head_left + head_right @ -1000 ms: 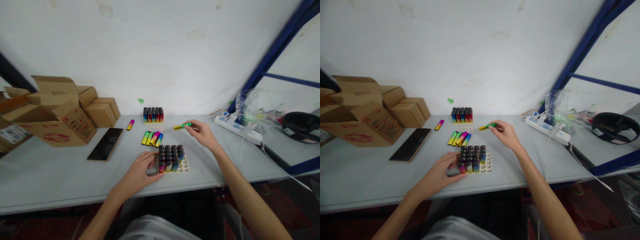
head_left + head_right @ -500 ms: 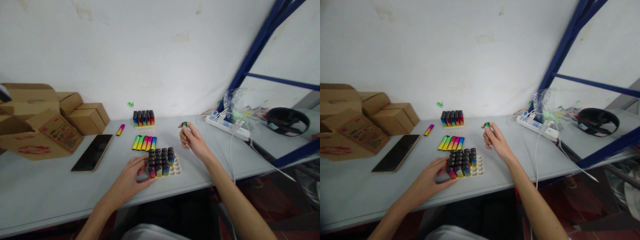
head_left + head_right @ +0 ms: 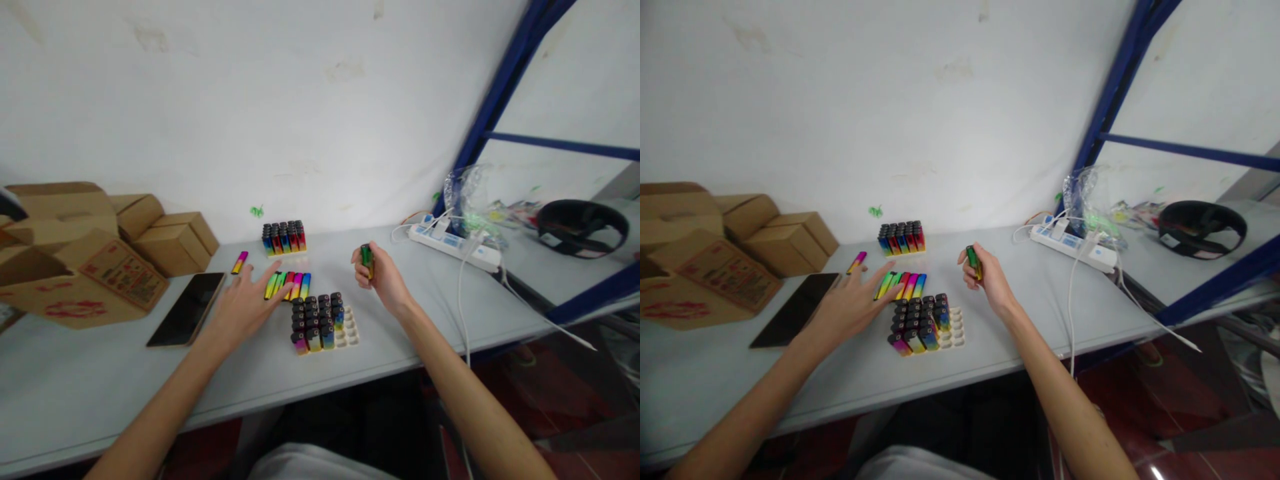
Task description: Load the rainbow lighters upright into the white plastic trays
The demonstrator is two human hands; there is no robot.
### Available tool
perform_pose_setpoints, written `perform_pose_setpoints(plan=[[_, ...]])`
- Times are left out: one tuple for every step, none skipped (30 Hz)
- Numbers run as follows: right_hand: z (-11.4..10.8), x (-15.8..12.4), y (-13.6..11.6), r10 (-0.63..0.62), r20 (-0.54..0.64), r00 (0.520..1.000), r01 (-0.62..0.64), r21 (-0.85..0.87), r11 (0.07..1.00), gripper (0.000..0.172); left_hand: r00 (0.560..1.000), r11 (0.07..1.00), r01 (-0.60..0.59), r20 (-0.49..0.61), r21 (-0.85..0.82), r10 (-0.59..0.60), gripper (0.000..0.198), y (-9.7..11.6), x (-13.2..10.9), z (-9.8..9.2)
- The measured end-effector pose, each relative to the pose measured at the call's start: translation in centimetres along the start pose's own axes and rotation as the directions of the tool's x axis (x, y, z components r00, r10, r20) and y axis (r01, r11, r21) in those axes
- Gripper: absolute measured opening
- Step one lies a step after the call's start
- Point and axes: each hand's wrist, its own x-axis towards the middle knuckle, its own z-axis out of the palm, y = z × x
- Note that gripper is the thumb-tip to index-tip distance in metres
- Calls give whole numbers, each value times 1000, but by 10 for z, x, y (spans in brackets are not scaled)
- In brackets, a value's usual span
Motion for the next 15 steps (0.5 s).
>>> perform_pose_setpoints(plan=[[1, 0, -1, -10, -12, 1000, 10, -12, 1000, 50, 997, 996, 34, 66, 80, -40, 61, 6, 7, 2], [2, 1, -1, -22, -28, 999, 21, -31, 999, 50, 989, 987, 59, 126, 152, -79, 60, 13, 14, 4], [2, 1, -1, -35, -48, 998, 32, -51, 998, 51, 978, 975, 69, 178, 210, -107, 60, 19, 19, 7], [2, 2, 0, -47, -69, 997, 42, -69, 997, 52, 968, 966, 67, 220, 248, -124, 60, 24, 24, 9], [1, 2, 1, -58, -89, 994, 50, -82, 995, 53, 961, 963, 59, 247, 262, -126, 60, 29, 27, 12], [1, 3, 1, -66, -104, 992, 57, -91, 994, 54, 956, 961, 53, 266, 270, -127, 60, 32, 31, 16], [0, 3, 2, -71, -115, 991, 61, -95, 994, 54, 952, 961, 48, 277, 273, -127, 61, 35, 34, 20], [0, 4, 2, -74, -120, 990, 63, -98, 993, 55, 951, 961, 46, 283, 274, -126, 62, 38, 38, 24], [0, 4, 2, -77, -121, 990, 65, -101, 993, 55, 950, 960, 48, 285, 277, -129, 64, 40, 41, 29], [0, 5, 2, -79, -123, 989, 66, -108, 992, 56, 949, 960, 45, 287, 276, -127, 67, 42, 45, 33], [0, 5, 1, -80, -126, 989, 66, -117, 991, 56, 950, 961, 41, 288, 272, -122, 69, 45, 50, 37], [0, 5, 1, -79, -129, 989, 62, -128, 990, 57, 950, 963, 36, 289, 266, -115, 73, 47, 54, 41], [0, 5, 0, -75, -130, 989, 57, -137, 989, 57, 951, 966, 26, 291, 257, -103, 76, 50, 59, 44], [1, 5, 0, -66, -127, 990, 48, -142, 989, 57, 952, 969, 12, 293, 246, -86, 78, 54, 64, 47], [1, 5, 0, -56, -122, 991, 38, -143, 989, 57, 953, 973, -2, 294, 233, -68, 80, 57, 69, 49]])
